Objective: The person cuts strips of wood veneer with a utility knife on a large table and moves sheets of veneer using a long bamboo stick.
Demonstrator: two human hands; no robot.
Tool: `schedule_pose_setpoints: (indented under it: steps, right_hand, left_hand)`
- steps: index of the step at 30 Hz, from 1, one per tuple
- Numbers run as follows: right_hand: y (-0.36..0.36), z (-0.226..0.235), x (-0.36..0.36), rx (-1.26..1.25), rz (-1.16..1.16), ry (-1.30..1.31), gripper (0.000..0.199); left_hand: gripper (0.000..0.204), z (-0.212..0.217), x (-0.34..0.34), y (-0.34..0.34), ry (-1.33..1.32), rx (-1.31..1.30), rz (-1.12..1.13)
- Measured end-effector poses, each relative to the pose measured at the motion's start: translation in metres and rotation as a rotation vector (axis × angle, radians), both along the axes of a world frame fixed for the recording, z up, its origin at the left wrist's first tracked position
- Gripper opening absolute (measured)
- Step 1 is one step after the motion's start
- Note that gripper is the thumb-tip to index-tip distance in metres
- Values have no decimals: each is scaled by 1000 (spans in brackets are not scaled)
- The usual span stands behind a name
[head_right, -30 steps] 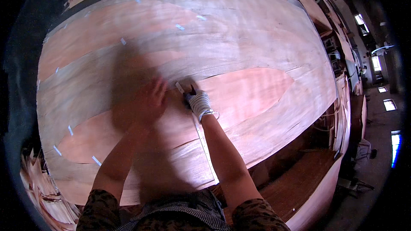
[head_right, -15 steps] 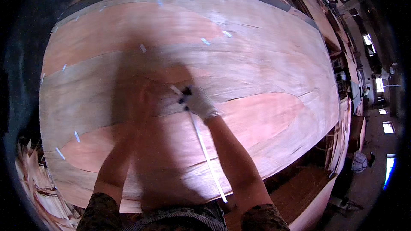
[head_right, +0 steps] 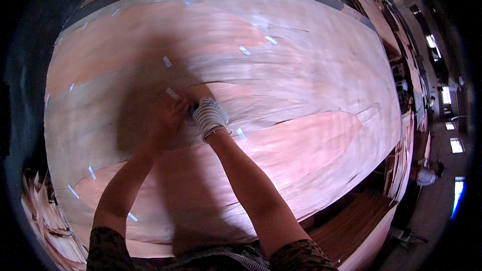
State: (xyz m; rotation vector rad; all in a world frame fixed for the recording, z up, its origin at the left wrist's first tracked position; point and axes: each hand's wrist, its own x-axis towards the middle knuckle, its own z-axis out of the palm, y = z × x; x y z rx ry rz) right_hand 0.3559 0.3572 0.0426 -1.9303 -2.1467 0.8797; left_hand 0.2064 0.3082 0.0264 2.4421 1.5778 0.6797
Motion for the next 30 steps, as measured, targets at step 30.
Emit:
schedule_pose_setpoints:
  steps: [30]
  right_hand:
    - [-51,35,257,-295,-519,666,17]
  left_hand:
    - [36,22,143,63,252,-197,-133]
